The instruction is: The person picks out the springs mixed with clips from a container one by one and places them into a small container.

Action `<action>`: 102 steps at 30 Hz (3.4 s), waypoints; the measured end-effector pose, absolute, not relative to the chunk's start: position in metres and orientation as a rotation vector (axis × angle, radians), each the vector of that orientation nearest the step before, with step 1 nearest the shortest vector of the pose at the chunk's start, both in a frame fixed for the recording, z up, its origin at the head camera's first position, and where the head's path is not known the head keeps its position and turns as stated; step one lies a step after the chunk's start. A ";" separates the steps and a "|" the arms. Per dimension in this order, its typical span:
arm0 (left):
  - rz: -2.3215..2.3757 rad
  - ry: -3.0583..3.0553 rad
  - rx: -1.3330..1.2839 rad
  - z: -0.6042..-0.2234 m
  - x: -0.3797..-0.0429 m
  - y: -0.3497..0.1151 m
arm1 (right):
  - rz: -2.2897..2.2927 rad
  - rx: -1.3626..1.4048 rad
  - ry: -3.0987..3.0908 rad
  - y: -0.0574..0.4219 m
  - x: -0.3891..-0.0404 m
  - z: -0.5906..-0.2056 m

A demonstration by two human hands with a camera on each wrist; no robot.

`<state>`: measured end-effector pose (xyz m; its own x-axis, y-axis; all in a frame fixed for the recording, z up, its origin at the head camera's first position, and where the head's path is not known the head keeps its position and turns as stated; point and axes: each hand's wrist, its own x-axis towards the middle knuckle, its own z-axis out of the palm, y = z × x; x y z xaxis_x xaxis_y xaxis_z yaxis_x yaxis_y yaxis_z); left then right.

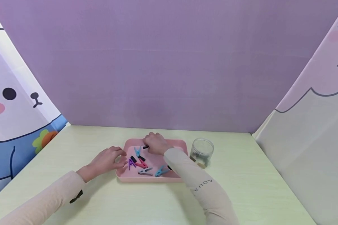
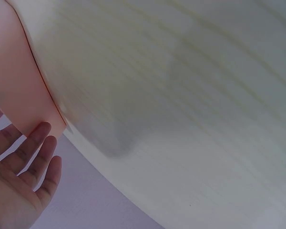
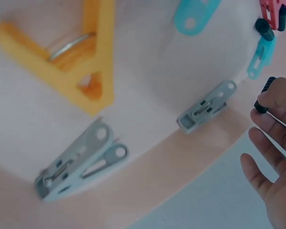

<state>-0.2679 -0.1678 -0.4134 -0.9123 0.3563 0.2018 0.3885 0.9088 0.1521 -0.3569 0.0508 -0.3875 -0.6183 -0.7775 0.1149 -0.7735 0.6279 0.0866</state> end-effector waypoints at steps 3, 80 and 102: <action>-0.278 -2.889 -0.579 -0.414 -0.267 -0.169 | -0.050 1.290 -2.702 0.055 -0.354 -0.382; -0.269 -2.850 -0.607 -0.414 -0.267 -0.171 | 0.199 0.887 -2.698 0.251 -0.321 -0.351; -0.287 -2.837 -0.601 -0.416 -0.267 -0.171 | 0.178 0.842 -2.705 0.252 -0.321 -0.356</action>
